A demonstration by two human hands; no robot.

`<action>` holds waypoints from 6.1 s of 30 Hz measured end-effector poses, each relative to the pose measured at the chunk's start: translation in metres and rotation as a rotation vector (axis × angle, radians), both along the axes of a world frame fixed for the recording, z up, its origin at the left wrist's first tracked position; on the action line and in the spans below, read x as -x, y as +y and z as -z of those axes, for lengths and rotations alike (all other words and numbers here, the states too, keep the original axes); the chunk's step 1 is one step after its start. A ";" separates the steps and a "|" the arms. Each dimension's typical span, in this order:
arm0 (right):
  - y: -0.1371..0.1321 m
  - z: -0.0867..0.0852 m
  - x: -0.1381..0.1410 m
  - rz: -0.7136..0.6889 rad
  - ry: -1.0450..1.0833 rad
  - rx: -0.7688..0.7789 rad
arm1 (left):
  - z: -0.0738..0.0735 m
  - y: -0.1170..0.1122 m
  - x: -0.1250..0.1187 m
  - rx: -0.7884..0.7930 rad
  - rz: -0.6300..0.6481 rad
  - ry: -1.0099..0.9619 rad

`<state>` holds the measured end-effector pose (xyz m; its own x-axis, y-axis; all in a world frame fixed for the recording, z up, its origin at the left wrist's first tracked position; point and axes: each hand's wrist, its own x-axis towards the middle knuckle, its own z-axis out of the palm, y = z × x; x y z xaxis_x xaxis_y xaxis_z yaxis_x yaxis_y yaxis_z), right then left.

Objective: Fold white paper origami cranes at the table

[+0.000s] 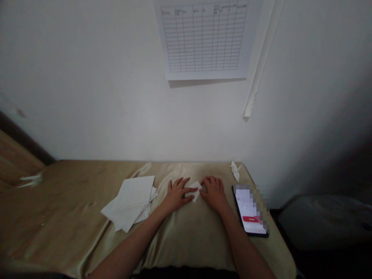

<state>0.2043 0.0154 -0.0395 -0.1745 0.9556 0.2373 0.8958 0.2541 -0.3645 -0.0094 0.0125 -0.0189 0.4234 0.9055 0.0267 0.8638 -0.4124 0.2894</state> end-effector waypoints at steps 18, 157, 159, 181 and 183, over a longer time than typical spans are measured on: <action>-0.015 -0.004 0.002 -0.058 0.001 0.091 | 0.007 -0.001 -0.001 -0.052 0.001 -0.016; -0.011 -0.003 0.024 0.094 -0.057 -0.031 | 0.010 0.009 -0.006 -0.176 -0.074 -0.143; -0.010 -0.002 0.024 0.100 -0.042 -0.038 | 0.010 0.009 -0.007 -0.176 -0.072 -0.143; -0.007 0.000 0.014 0.017 -0.033 0.011 | 0.009 0.008 -0.007 -0.168 -0.074 -0.152; -0.006 0.001 0.013 0.008 -0.026 0.026 | 0.009 0.008 -0.007 -0.169 -0.077 -0.156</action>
<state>0.1912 0.0093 -0.0406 -0.1724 0.9628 0.2079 0.9073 0.2373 -0.3470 -0.0021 0.0207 -0.0282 0.3316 0.9123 0.2402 0.8448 -0.4005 0.3547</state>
